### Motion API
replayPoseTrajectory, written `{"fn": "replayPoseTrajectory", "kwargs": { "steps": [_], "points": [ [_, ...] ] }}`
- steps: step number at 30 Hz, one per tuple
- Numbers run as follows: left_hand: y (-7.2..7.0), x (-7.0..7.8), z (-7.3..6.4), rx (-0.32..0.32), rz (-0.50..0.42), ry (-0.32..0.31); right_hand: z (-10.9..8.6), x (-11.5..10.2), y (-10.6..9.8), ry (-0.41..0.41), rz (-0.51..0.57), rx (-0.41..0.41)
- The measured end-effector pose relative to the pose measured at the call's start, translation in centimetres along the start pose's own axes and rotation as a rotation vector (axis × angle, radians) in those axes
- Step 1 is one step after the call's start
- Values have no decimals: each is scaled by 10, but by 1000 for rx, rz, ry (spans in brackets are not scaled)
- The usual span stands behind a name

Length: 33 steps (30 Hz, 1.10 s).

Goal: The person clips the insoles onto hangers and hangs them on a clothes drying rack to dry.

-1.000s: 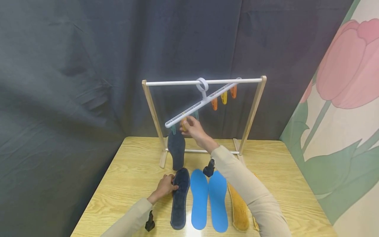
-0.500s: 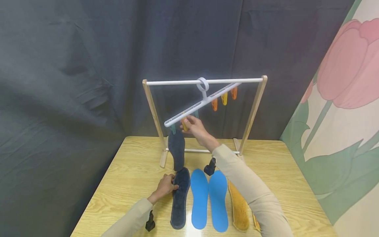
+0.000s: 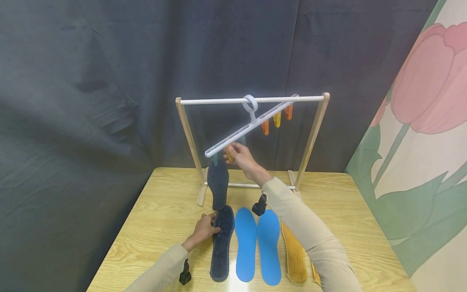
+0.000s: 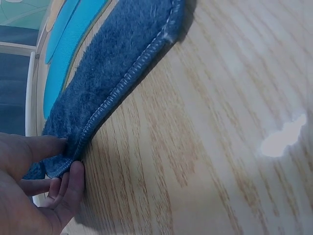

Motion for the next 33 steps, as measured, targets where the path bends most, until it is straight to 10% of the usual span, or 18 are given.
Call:
{"fn": "replayPoseTrajectory", "kwargs": {
  "steps": [33],
  "points": [
    [-6, -2, -5, 9, -102, -4, 5, 0, 1, -6, -84, 1]
  ]
}}
Point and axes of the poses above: each hand's wrist, its own z-axis towards the middle knuckle, its own y-axis out of the palm, x = y × z, the point moved 6 cm from there along z, towards the middle knuckle, and after that the axes turned 8 degrees about -z, right-handed, at the moved point
